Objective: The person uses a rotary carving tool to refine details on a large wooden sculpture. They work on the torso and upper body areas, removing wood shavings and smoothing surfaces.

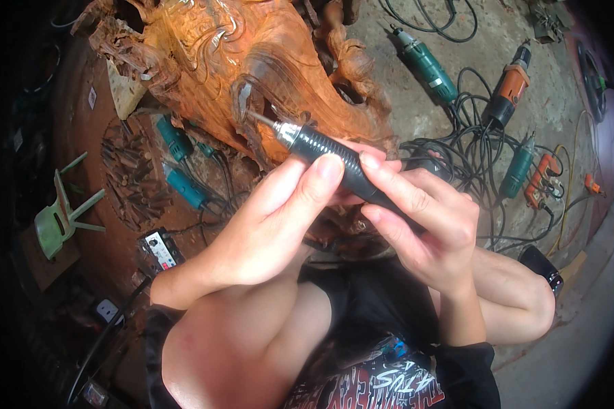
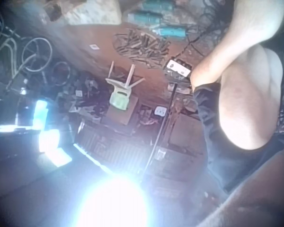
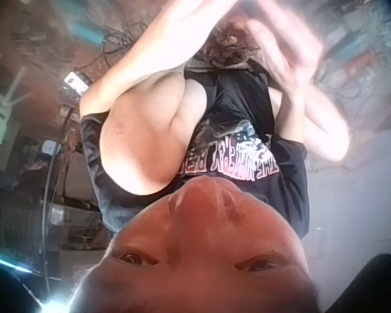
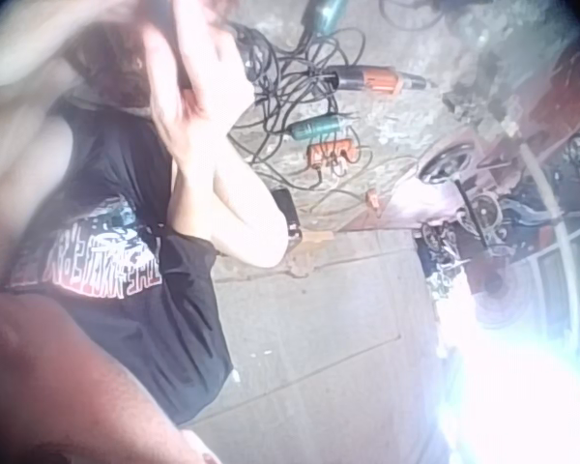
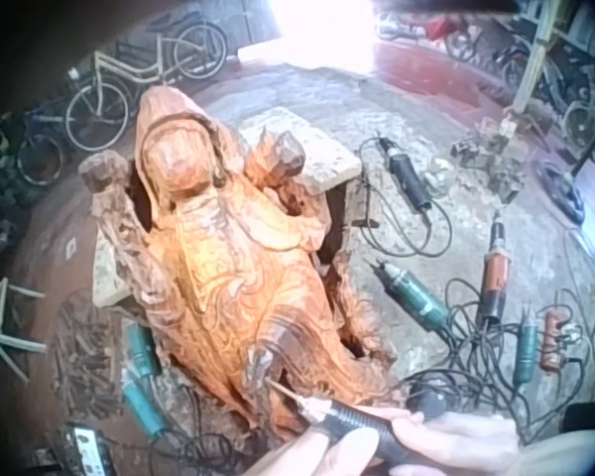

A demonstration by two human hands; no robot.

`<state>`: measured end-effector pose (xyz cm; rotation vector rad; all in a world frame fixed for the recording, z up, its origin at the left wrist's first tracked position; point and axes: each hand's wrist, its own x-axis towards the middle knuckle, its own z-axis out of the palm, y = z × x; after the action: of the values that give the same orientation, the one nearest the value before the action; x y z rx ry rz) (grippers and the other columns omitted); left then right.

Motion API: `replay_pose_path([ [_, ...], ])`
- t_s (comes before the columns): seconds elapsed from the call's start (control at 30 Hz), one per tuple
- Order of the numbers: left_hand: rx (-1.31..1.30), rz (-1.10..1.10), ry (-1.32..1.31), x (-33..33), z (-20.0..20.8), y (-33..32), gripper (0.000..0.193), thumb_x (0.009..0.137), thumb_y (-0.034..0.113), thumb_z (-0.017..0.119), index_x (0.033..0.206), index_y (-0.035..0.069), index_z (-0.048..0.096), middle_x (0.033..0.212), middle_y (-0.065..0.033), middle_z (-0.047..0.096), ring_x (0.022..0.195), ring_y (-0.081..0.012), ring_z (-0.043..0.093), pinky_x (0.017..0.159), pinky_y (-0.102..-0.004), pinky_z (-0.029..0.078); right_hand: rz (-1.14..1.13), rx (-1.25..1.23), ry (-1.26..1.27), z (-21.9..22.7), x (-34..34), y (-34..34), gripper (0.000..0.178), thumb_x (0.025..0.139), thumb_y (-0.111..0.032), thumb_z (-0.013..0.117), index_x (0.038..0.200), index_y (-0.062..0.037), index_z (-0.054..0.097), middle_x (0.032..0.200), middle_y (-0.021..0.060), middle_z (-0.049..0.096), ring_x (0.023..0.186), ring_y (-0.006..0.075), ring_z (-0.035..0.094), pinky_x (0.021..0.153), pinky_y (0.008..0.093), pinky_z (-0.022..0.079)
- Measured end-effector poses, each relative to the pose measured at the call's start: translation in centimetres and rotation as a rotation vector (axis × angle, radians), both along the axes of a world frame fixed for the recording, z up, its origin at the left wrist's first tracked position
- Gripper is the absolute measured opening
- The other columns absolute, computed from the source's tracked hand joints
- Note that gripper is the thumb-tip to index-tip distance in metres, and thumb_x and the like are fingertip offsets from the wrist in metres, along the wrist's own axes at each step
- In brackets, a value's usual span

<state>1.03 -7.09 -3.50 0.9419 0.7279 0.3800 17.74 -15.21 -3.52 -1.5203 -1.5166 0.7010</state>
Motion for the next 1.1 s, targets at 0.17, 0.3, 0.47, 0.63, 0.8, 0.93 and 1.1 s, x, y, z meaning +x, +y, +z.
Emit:
replay_pose_path([
  [0.17, -0.042, -0.038, 0.012, -0.3, -0.1, 0.0, 0.039, 0.102, 0.029, 0.038, 0.119, -0.005, 0.049, 0.098, -0.0086, 0.059, 0.089, -0.0118, 0.053, 0.081, -0.0278, 0.044, 0.048, -0.069, -0.002, 0.2, 0.3, 0.0, 0.044, 0.071, -0.002, 0.074, 0.114, -0.0028, 0.066, 0.086, 0.0134, 0.067, 0.068, 0.0201, 0.063, 0.059, 0.0283, 0.049],
  [0.3, -0.03, -0.027, -0.016, 0.1, 0.5, 0.7, 0.041, 0.103, 0.03, 0.036, 0.119, -0.006, 0.048, 0.103, -0.0104, 0.059, 0.095, -0.0128, 0.054, 0.086, -0.0284, 0.044, -0.021, 0.011, 0.023, -0.1, -0.3, 0.3, 0.043, 0.071, -0.002, 0.074, 0.114, -0.003, 0.066, 0.089, 0.0144, 0.067, 0.07, 0.0203, 0.064, 0.06, 0.0283, 0.05],
  [0.47, -0.026, -0.008, -0.016, 0.2, 0.5, 0.6, 0.042, 0.102, 0.031, 0.036, 0.119, -0.005, 0.048, 0.102, -0.0099, 0.058, 0.094, -0.0129, 0.054, 0.085, -0.0281, 0.044, -0.007, -0.02, 0.013, 0.3, -0.2, 0.3, 0.044, 0.072, 0.0, 0.073, 0.115, -0.0028, 0.065, 0.094, 0.016, 0.068, 0.07, 0.0206, 0.064, 0.061, 0.0279, 0.05],
  [0.63, -0.028, -0.053, 0.051, -0.1, 0.6, 0.7, 0.042, 0.102, 0.032, 0.036, 0.118, -0.005, 0.049, 0.098, -0.0088, 0.058, 0.091, -0.0128, 0.053, 0.083, -0.0276, 0.044, 0.006, -0.027, 0.016, 0.2, -0.1, 0.3, 0.045, 0.072, 0.0, 0.073, 0.116, -0.0033, 0.065, 0.09, 0.0144, 0.068, 0.069, 0.0196, 0.064, 0.061, 0.028, 0.05],
  [0.8, -0.03, -0.025, 0.033, 0.1, 0.7, 0.7, 0.041, 0.103, 0.031, 0.036, 0.118, -0.005, 0.049, 0.096, -0.0084, 0.058, 0.09, -0.0121, 0.053, 0.082, -0.0275, 0.044, 0.001, -0.038, 0.015, 0.4, -0.1, 0.4, 0.045, 0.072, -0.001, 0.073, 0.117, -0.0032, 0.064, 0.09, 0.0137, 0.068, 0.068, 0.0195, 0.064, 0.061, 0.0279, 0.05],
  [0.93, -0.016, -0.036, 0.046, 0.2, 0.6, 0.6, 0.041, 0.103, 0.031, 0.036, 0.118, -0.005, 0.049, 0.098, -0.0086, 0.058, 0.091, -0.0119, 0.053, 0.083, -0.0274, 0.044, -0.007, -0.023, 0.015, 0.4, -0.1, 0.3, 0.045, 0.073, -0.001, 0.073, 0.116, -0.0031, 0.064, 0.091, 0.0136, 0.068, 0.068, 0.0196, 0.064, 0.062, 0.0281, 0.051],
  [1.1, 0.002, -0.149, 0.061, -0.2, 0.7, 1.1, 0.046, 0.102, 0.035, 0.033, 0.129, 0.0, 0.044, 0.124, -0.0108, 0.053, 0.11, -0.0156, 0.052, 0.094, -0.0296, 0.043, 0.017, -0.042, 0.02, 0.3, 0.2, 0.2, 0.044, 0.073, -0.001, 0.072, 0.117, -0.0028, 0.064, 0.092, 0.0137, 0.068, 0.07, 0.0195, 0.064, 0.064, 0.0281, 0.051],
])
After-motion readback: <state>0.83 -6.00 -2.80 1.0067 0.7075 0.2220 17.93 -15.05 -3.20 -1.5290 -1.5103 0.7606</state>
